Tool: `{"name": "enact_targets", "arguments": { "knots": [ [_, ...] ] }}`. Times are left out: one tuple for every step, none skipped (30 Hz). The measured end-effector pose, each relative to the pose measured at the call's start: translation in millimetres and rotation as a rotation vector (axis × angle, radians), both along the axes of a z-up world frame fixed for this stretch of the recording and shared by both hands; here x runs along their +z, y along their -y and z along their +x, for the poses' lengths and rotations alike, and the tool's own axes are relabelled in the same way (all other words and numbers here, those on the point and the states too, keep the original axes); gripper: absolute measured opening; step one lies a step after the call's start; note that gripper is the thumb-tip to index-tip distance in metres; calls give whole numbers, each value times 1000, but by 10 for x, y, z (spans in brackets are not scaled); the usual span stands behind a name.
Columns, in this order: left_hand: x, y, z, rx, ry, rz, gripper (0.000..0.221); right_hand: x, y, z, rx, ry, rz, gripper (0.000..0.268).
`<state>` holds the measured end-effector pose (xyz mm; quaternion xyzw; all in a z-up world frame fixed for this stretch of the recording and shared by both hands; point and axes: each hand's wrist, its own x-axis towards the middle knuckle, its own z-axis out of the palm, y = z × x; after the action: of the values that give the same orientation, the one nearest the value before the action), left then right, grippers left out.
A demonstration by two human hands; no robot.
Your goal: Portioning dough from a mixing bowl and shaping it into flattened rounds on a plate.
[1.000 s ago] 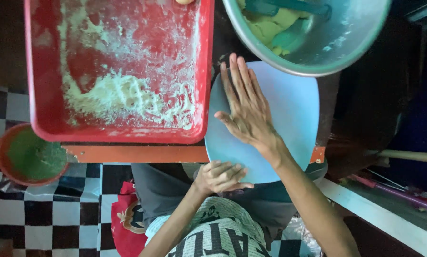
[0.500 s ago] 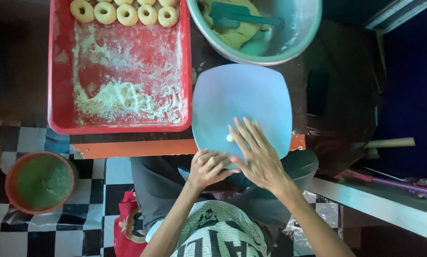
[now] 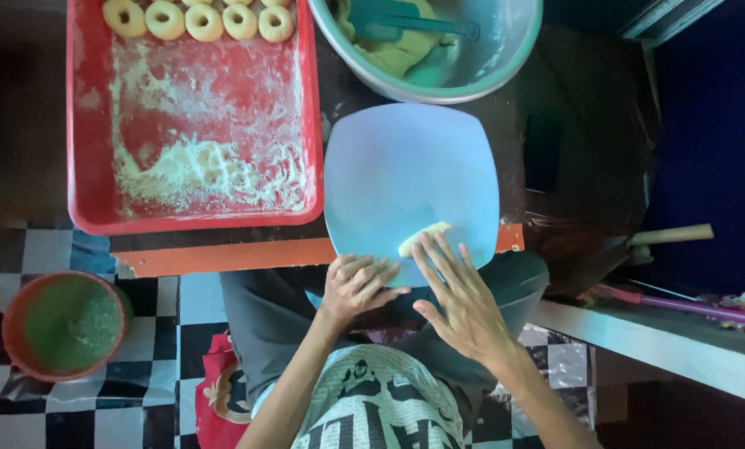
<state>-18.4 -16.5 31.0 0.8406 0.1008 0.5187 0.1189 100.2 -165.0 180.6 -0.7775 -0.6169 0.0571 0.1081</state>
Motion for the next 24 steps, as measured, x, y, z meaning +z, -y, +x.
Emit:
{"name": "enact_targets", "arguments": {
  "knots": [
    [-26, 25, -14, 2, 0, -3, 34, -5, 11, -23, 2, 0, -3, 68],
    [-45, 23, -12, 4, 3, 1, 33, -7, -4, -28, -3, 12, -24, 69],
    [-64, 19, -10, 6, 6, 5, 33, -10, -20, -34, -8, 23, -45, 70],
    [-69, 17, -12, 10, 4, 3, 33, -10, -35, -42, -4, 22, -47, 70],
    [-79, 16, -11, 12, 9, 0, 33, -14, -50, -48, -9, 26, -52, 72],
    [-91, 18, -6, 12, 15, -3, 33, -19, -61, -52, -15, 29, -57, 73],
    [-104, 23, -8, 15, 14, -6, 33, -33, -74, -47, -12, 28, -60, 73],
    [-117, 34, -14, 22, 7, -14, 32, -44, -81, -48, -12, 37, -67, 74],
    [-133, 44, -16, 29, 0, -21, 31, -58, -89, -45, -12, 45, -74, 75],
    [-138, 42, -16, 28, -2, -28, 31, -81, -111, -50, -13, 44, -81, 75],
    [-145, 38, -15, 26, 6, -24, 32, -106, -136, -53, -10, 58, -78, 77],
    [-152, 32, -9, 26, 13, -20, 33, -130, -164, -50, -6, 72, -75, 79],
    [-212, 40, -5, 26, 11, -28, 33, -142, -212, -34, -6, 70, -82, 79],
    [-272, 48, -5, 25, 11, -23, 34, -155, -264, -19, -2, 74, -104, 83],
    [-334, 53, -5, 24, 10, -17, 36, -171, -320, -3, 1, 77, -125, 86],
    [-305, 40, 17, 25, 6, -26, 36, -191, -373, 29, 3, 73, -133, 86],
    [-278, 23, 40, 36, 53, -11, 27, -215, -430, 61, -6, 40, -147, 90],
    [-251, -2, 66, 50, 100, 4, 20, -240, -496, 98, -13, 6, -161, 94],
    [-338, 9, 58, 53, 95, -4, 20, -280, -579, 139, -10, 2, -169, 94],
    [-426, 24, 50, 37, 93, 17, 26, -322, -661, 180, -14, -6, -156, 95],
    [-516, 39, 41, 21, 91, 37, 32, -369, -745, 220, -19, -14, -142, 96],
    [-438, -11, 65, 29, 83, 27, 32, -387, -868, 275, -11, -21, -153, 96],
    [-364, -64, 89, 7, 109, 33, 30, -411, -994, 328, 7, 55, -106, 94],
    [-292, -112, 111, -13, 135, 37, 28, -440, -1116, 377, 26, 129, -59, 92]
  ]
}}
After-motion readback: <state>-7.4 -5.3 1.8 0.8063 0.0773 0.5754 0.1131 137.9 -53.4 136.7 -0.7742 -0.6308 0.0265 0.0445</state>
